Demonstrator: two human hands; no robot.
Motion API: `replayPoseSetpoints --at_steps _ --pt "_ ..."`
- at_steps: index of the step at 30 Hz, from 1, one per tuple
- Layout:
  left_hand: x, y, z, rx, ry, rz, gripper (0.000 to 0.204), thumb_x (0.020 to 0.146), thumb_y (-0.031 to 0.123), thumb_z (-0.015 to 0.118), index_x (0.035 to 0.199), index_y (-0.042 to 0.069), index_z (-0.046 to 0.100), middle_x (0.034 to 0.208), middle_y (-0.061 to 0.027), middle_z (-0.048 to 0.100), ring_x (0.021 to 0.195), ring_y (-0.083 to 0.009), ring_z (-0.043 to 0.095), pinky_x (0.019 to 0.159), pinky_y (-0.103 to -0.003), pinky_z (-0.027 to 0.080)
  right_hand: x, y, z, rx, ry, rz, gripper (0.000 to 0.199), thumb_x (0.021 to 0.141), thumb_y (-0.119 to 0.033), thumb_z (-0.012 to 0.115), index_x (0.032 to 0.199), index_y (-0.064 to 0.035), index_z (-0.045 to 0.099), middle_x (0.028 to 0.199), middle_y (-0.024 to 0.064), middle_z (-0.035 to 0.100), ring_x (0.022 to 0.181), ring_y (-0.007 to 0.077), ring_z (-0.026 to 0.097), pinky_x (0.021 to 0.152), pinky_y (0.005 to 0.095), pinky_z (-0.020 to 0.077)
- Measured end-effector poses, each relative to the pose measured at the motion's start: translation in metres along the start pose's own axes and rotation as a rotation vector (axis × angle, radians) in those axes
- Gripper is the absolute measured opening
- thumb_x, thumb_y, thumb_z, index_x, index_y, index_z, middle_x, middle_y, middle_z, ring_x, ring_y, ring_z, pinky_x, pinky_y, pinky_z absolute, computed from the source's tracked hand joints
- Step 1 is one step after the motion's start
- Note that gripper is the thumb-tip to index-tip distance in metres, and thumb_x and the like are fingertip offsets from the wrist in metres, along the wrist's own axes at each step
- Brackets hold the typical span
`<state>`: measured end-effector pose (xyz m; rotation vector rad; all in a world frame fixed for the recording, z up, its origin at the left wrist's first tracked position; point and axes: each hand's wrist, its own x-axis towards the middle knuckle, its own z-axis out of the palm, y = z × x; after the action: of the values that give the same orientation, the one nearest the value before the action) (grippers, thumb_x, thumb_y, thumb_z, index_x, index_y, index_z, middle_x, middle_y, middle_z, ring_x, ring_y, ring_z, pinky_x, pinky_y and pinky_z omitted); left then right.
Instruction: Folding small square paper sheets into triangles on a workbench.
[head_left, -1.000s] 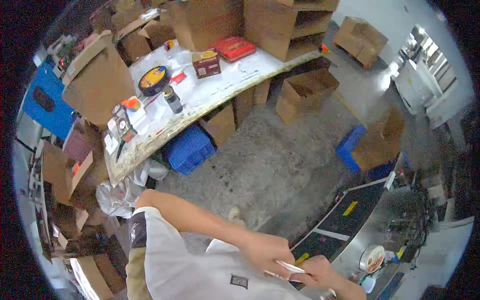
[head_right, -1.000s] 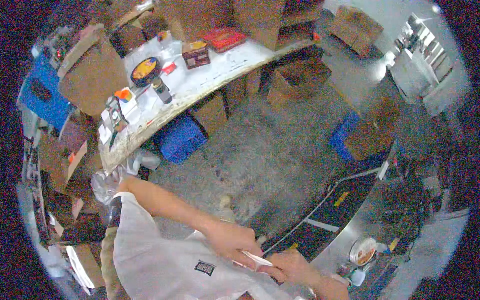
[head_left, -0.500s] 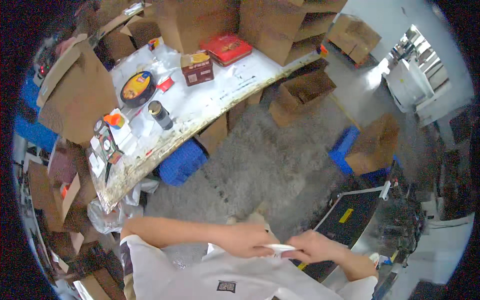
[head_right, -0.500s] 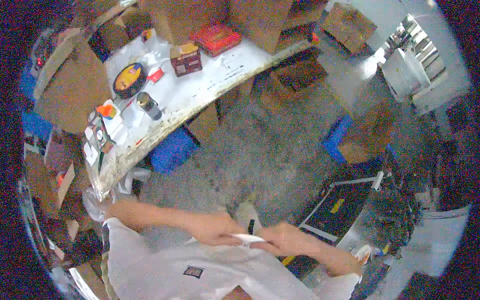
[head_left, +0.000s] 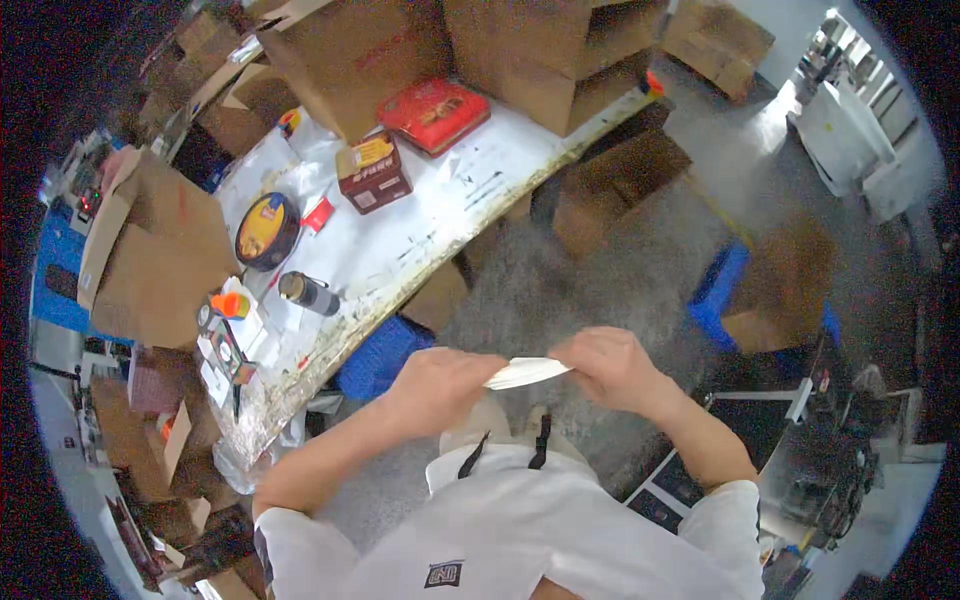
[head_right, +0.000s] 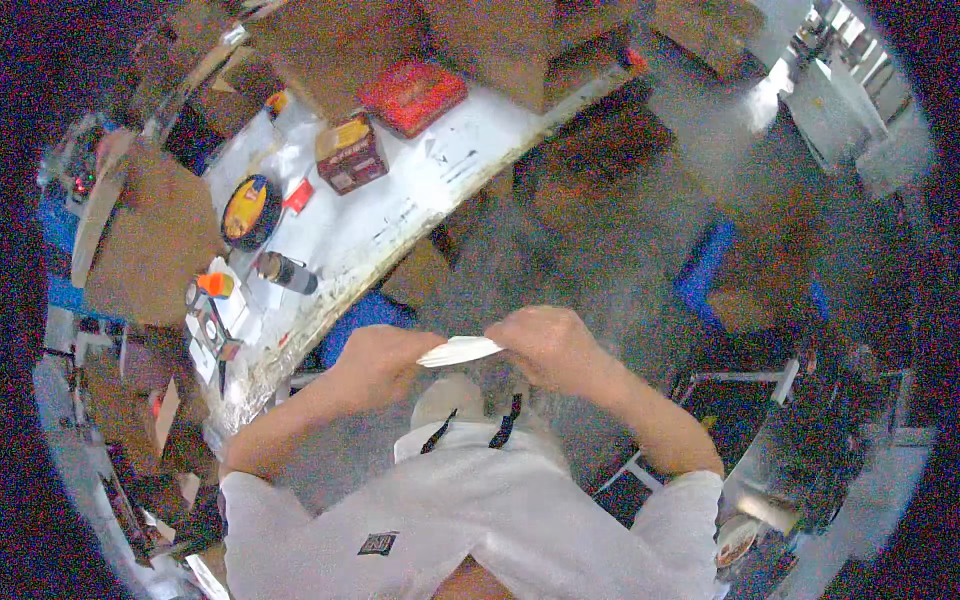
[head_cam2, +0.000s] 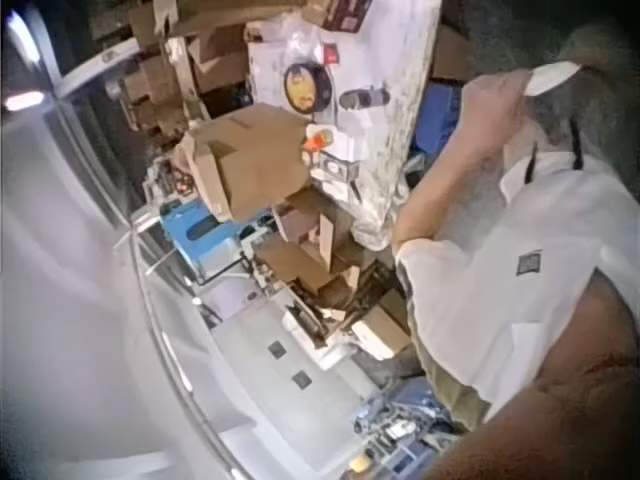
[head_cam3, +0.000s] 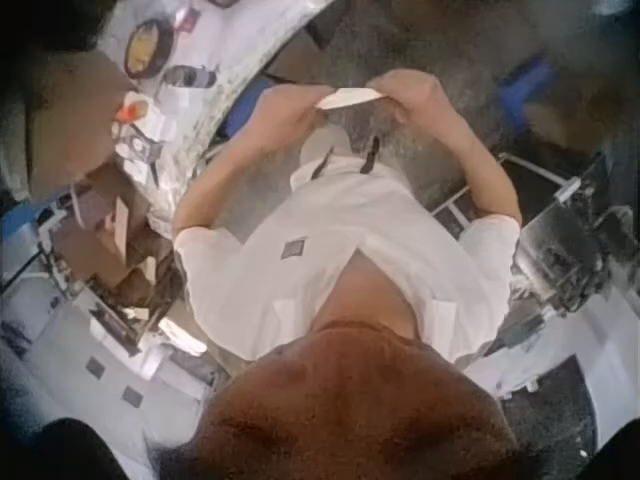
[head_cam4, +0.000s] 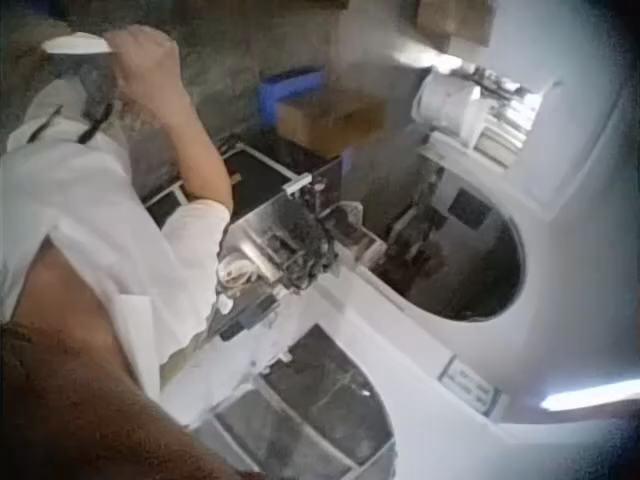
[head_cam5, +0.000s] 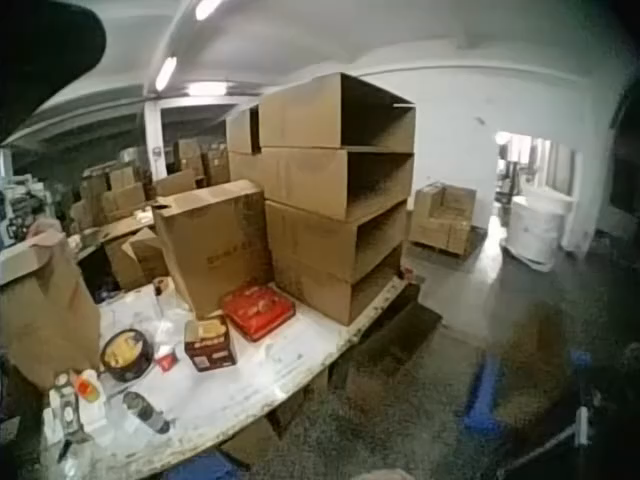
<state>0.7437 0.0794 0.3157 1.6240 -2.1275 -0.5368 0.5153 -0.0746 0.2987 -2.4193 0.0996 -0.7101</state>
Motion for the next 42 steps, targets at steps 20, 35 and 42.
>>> replayPoseSetpoints --at_steps 20,35,42 --pt "0.163 -0.245 -0.119 -0.460 0.186 -0.136 0.022 0.089 0.012 0.062 0.109 0.007 0.066 0.075 -0.0111 0.067 0.063 -0.0281 0.066 0.058 -0.037 0.051 0.256 0.184 -0.001 -0.336 0.226 -0.268 0.028 0.068 -0.001 0.077 0.096 -0.0023 0.068 0.108 0.0195 0.065 0.095 0.0365 0.068 0.079 0.0435 0.0582" --pt "0.252 -0.300 -0.161 -0.710 0.067 -0.484 0.022 0.093 0.009 0.058 0.111 -0.002 0.066 0.084 -0.0106 0.073 0.080 -0.0161 0.072 0.073 -0.029 0.055 0.333 0.313 -0.015 -0.018 0.203 -0.195 0.024 0.070 0.006 0.072 0.092 -0.0008 0.064 0.112 0.0181 0.064 0.099 0.0385 0.065 0.082 0.0428 0.0570" --pt "0.267 -0.314 -0.162 -0.333 0.194 -0.391 0.022 0.093 0.013 0.060 0.107 -0.002 0.067 0.080 -0.0100 0.072 0.075 -0.0150 0.070 0.069 -0.031 0.055 0.351 0.340 -0.022 -0.065 0.153 -0.292 0.026 0.067 0.001 0.071 0.092 -0.0002 0.065 0.110 0.0174 0.066 0.100 0.0356 0.066 0.088 0.0433 0.0556"
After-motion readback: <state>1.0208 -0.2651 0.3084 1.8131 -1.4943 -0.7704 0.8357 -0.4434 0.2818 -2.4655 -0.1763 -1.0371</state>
